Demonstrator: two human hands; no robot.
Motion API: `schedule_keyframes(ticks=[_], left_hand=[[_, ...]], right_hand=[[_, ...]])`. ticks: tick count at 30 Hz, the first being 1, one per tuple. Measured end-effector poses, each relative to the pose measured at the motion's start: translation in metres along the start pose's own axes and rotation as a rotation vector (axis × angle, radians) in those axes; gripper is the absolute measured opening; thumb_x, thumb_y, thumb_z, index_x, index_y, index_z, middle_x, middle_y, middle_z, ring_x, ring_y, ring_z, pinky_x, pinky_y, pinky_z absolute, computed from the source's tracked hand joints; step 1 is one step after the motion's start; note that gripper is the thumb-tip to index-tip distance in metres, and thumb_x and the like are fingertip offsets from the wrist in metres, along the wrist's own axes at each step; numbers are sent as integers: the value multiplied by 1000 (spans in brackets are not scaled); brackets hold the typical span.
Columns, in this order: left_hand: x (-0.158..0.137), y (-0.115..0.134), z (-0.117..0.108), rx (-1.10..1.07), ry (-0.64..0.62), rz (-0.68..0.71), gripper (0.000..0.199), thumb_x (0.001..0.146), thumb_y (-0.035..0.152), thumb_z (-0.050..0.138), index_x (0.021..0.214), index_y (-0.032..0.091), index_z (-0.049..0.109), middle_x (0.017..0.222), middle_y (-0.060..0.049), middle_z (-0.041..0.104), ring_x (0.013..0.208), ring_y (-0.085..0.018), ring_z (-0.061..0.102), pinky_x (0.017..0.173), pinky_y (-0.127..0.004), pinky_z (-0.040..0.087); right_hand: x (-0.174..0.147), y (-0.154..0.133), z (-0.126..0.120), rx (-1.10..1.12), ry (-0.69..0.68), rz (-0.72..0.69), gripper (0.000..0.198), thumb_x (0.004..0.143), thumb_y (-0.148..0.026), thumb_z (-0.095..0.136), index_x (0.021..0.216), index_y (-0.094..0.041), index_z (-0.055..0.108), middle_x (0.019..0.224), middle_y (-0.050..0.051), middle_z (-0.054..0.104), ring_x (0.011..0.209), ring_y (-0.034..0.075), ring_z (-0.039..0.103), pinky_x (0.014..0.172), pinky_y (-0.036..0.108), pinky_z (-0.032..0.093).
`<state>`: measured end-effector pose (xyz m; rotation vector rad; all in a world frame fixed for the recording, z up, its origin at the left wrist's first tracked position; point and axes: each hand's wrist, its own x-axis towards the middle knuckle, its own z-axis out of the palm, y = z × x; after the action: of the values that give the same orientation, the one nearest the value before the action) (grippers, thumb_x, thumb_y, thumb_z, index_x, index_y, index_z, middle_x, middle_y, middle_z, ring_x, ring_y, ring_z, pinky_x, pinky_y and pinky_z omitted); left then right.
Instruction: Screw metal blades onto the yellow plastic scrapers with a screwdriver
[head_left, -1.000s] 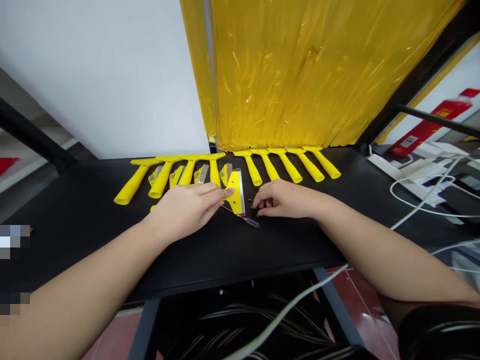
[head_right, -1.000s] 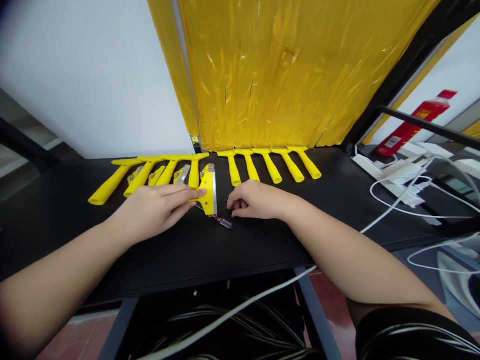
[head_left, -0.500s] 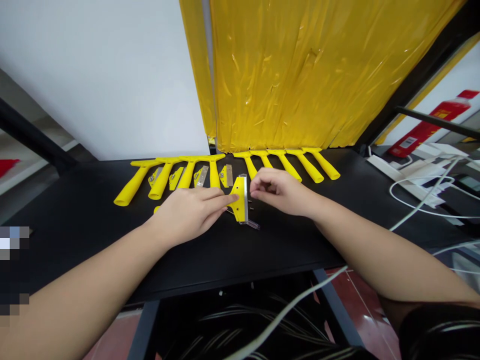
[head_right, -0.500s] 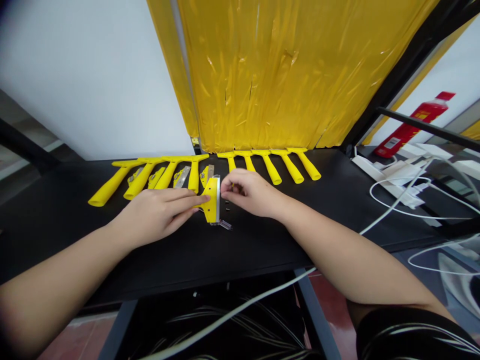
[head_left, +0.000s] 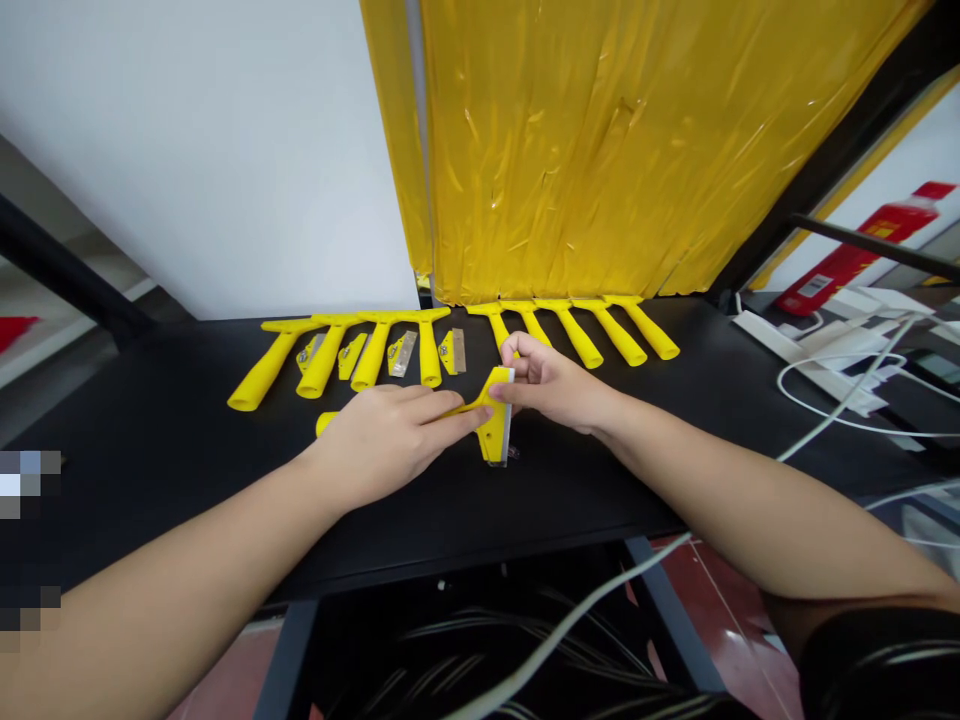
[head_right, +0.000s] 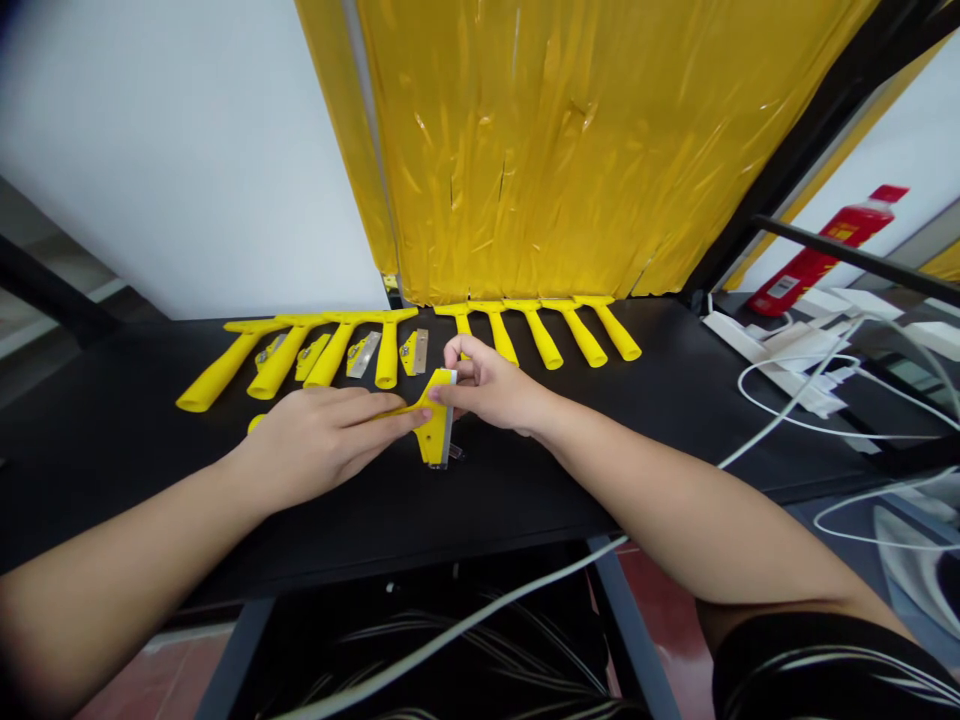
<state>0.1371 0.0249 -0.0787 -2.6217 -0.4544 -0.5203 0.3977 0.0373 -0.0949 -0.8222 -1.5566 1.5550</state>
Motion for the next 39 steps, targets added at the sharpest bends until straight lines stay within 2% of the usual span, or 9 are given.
schedule_keyframes(ticks=[6,9,12,16,20,25,29,34,39], left_hand=[[0,-5,-2,-84,-14,-120,32,108,27,54,133,29,73,109,-2,83,86,-16,79,67,-26,59],[-1,-13,-5,-89,-29,-241,32,107,30,56,133,29,74,112,-2,83,90,-19,79,66,-27,57],[-3,-20,-6,-86,-41,-325,32,105,31,58,133,29,75,113,-2,83,96,-22,80,69,-30,58],[-5,-22,-3,-90,-59,-377,32,104,32,59,132,30,76,114,-3,83,98,-23,79,67,-30,56],[-5,-20,-1,-94,-68,-403,33,105,35,58,132,31,76,118,-2,82,101,-25,79,68,-31,56],[-3,-18,0,-117,-74,-431,35,106,35,56,134,32,75,118,-3,82,102,-25,79,68,-32,56],[-4,-18,1,-151,-67,-431,35,105,36,57,135,33,75,122,-4,81,103,-25,78,70,-33,57],[-3,-17,0,-121,-69,-440,34,106,35,58,134,33,76,118,-4,82,100,-26,79,66,-32,55],[-1,-11,3,-93,-34,-384,35,107,35,56,136,30,75,115,-6,82,96,-26,79,64,-32,54]], right_hand=[[4,6,-1,-143,123,-54,51,82,-40,86,107,-27,43,92,-5,61,65,11,60,57,27,56],[3,3,-11,-411,205,-114,31,93,-39,74,108,-24,52,89,-3,58,58,9,51,51,27,48],[-1,0,-18,-836,123,-193,6,96,-23,68,100,-20,65,90,1,62,66,11,54,66,31,51],[-4,-1,-14,-1142,-21,-189,14,94,-15,68,106,-19,75,100,6,65,86,18,61,82,34,51],[-3,2,-1,-1143,-85,-194,10,98,-26,73,104,-20,78,103,5,64,92,18,64,81,31,50],[3,8,10,-1228,-120,-178,18,100,-27,72,85,-17,72,95,5,63,84,17,60,76,31,46],[3,8,10,-1230,-86,-155,18,96,-23,75,82,-17,66,89,4,63,79,17,57,72,32,44],[0,4,1,-851,111,-279,7,96,-18,70,90,-18,68,88,2,60,78,15,57,71,31,50],[0,3,-1,-506,13,-253,11,94,-29,73,92,-19,68,102,5,55,84,15,60,53,24,55]])
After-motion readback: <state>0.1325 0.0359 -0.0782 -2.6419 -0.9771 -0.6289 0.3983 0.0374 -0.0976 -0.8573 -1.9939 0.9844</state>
